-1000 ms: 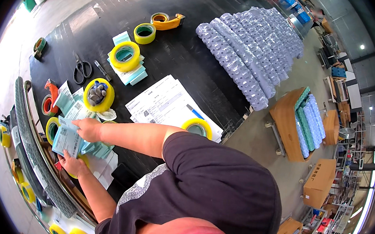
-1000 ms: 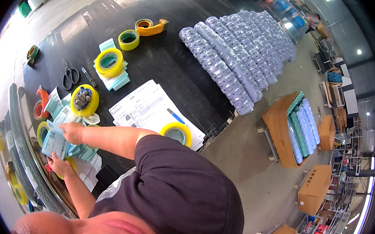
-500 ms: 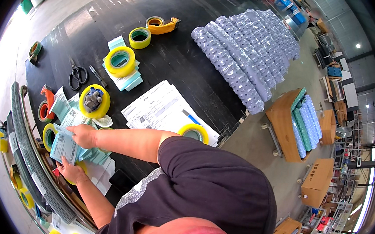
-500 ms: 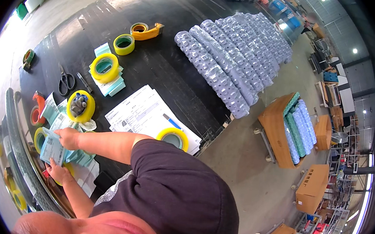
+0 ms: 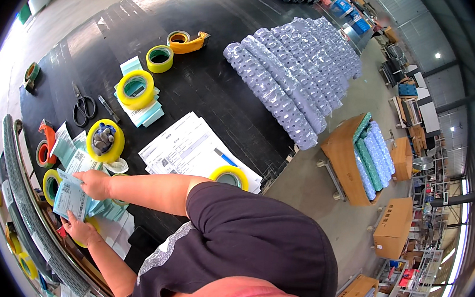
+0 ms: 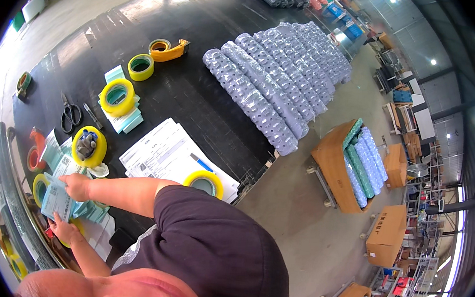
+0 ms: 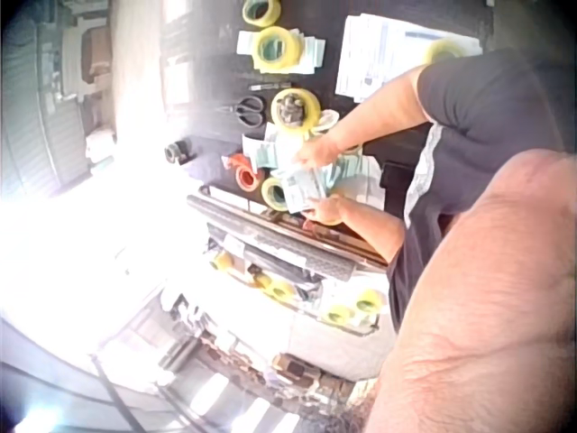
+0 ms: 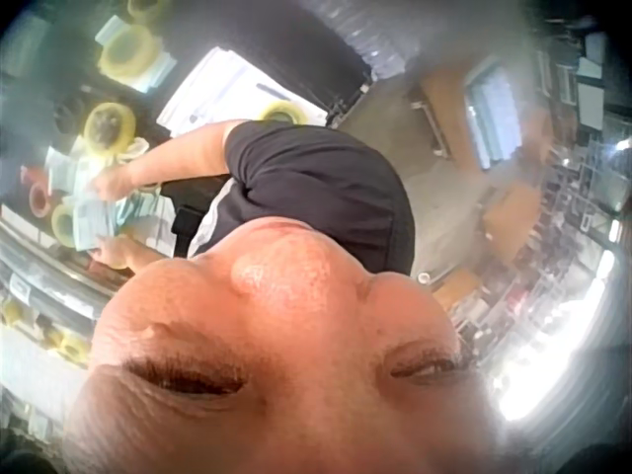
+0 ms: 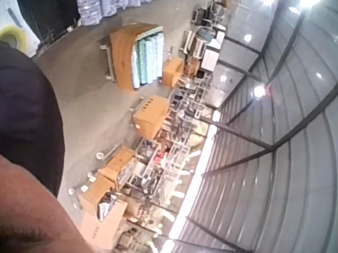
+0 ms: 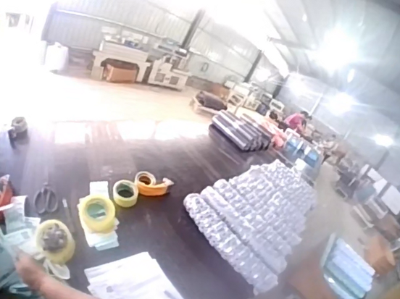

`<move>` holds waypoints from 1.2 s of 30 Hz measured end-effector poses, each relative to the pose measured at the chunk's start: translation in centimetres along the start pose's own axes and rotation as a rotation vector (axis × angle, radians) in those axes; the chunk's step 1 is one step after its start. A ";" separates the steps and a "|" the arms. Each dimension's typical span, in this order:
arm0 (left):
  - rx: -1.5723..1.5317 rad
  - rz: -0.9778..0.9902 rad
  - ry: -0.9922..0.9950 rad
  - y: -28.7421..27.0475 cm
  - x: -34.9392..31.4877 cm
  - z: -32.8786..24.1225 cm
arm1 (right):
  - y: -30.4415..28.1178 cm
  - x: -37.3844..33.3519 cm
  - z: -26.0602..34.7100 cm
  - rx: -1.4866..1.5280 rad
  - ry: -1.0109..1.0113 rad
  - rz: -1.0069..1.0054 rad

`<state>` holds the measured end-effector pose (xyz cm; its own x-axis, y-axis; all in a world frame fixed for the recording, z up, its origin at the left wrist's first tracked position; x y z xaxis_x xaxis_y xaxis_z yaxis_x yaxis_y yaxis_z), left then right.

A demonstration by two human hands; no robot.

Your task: The person stacks wrapped cylindrical items on a table and then sorts through a pile of shipping labels. They pick up, separate, and examine the labels while handling the packages.

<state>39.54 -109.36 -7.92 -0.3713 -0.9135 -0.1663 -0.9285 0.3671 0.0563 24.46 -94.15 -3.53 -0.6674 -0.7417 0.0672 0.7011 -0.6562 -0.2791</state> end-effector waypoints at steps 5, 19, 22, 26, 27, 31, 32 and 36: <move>-0.009 0.021 0.018 0.0 0.5 0.3 | 0.3 0.1 -0.2 0.019 0.010 0.018; 0.059 0.030 0.025 0.4 -0.3 -0.7 | -1.4 -3.5 2.0 -0.169 -0.097 -0.021; 0.036 0.022 0.027 1.0 -0.5 -0.8 | -4.2 -8.7 4.6 -0.355 -0.226 0.000; -0.074 0.075 0.043 0.5 1.3 0.6 | -8.3 -16.9 5.1 -0.289 -0.218 0.054; -0.085 0.095 0.045 0.6 1.6 1.0 | -9.9 -19.4 5.0 -0.333 -0.202 0.006; -0.063 0.106 0.087 1.1 2.2 1.5 | -17.5 -28.6 1.5 -0.285 0.134 -0.279; -0.069 0.112 0.102 0.8 3.2 2.3 | -19.1 -30.2 0.3 -0.142 0.298 -0.289; 0.079 0.162 0.107 1.3 2.7 1.7 | -30.5 -34.7 4.6 -0.724 0.009 -0.690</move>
<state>37.31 -111.08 -10.01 -0.5183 -0.8534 -0.0555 -0.8546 0.5193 -0.0044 27.37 -49.04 7.03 -0.8749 -0.2273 0.4277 -0.1601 -0.6977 -0.6982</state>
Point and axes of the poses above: each hand's wrist, its own x-axis towards the middle knuckle, its own y-axis out of the palm, z = x × y, the point moved 8 cm from there along x, towards the middle knuckle, and after that the axes turned 3 degrees about -y, right-handed, at the moved point
